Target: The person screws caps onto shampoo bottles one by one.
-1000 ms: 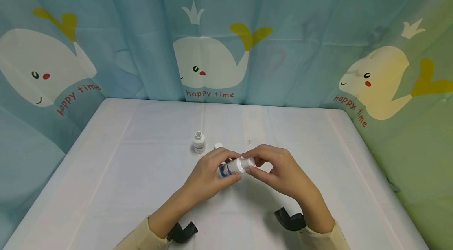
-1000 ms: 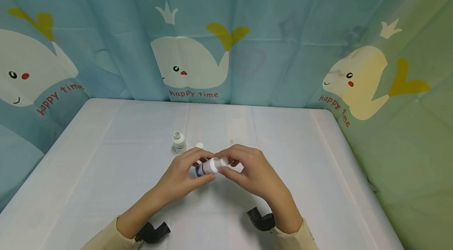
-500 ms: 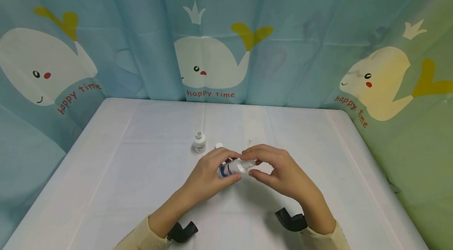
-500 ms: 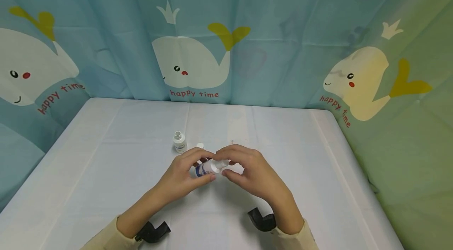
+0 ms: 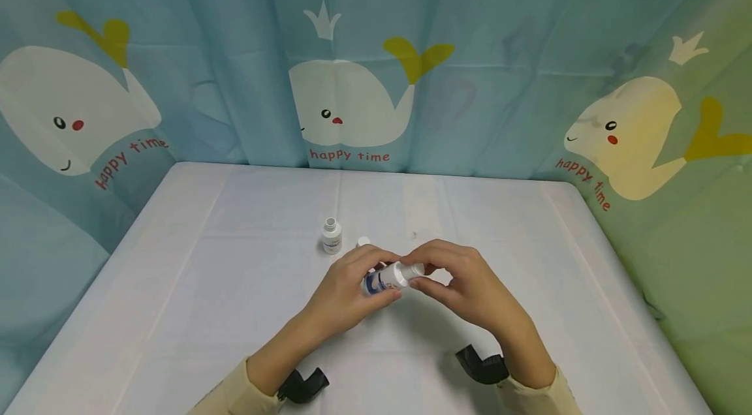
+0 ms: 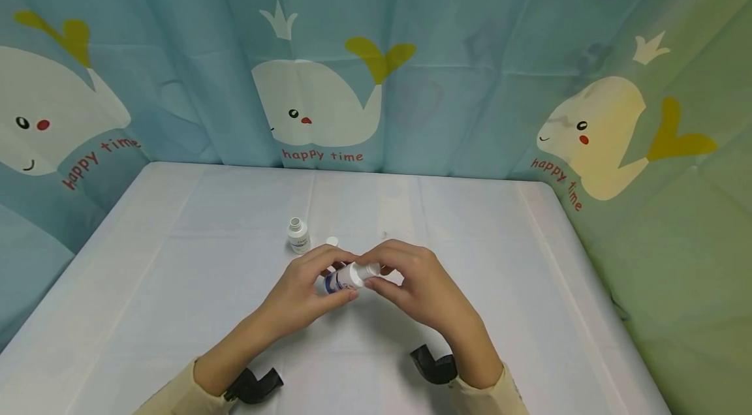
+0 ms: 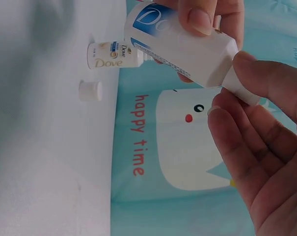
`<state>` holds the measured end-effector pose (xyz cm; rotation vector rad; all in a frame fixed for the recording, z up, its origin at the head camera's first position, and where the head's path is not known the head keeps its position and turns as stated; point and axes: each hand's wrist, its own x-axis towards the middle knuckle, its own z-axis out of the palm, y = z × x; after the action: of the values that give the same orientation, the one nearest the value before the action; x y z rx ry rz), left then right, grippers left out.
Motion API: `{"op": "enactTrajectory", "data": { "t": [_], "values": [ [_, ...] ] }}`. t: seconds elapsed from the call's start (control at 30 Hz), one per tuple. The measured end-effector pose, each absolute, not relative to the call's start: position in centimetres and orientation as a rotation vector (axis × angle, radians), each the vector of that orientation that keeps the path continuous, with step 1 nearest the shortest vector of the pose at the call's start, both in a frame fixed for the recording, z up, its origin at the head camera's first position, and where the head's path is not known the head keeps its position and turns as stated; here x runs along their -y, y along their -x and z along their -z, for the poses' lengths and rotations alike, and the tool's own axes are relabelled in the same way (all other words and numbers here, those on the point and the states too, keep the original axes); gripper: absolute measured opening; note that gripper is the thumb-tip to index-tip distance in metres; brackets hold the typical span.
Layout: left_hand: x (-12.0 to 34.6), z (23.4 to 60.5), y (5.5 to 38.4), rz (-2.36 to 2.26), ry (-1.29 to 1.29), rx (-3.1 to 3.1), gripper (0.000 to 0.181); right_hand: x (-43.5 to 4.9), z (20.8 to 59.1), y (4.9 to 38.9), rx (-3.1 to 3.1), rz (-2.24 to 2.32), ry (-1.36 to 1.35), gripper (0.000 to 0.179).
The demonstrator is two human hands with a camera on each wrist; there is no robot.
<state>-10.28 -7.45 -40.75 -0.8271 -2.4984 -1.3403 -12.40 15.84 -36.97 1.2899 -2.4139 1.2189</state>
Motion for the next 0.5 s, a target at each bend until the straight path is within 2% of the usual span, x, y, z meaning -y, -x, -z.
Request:
{"op": "enactTrajectory", "data": {
  "t": [0.5],
  "values": [
    [7.40,41.01,10.38,1.260,0.852,2.441,0.041,-15.53,36.82,12.06,2.486,-1.161,-1.122,0.026]
  ]
}}
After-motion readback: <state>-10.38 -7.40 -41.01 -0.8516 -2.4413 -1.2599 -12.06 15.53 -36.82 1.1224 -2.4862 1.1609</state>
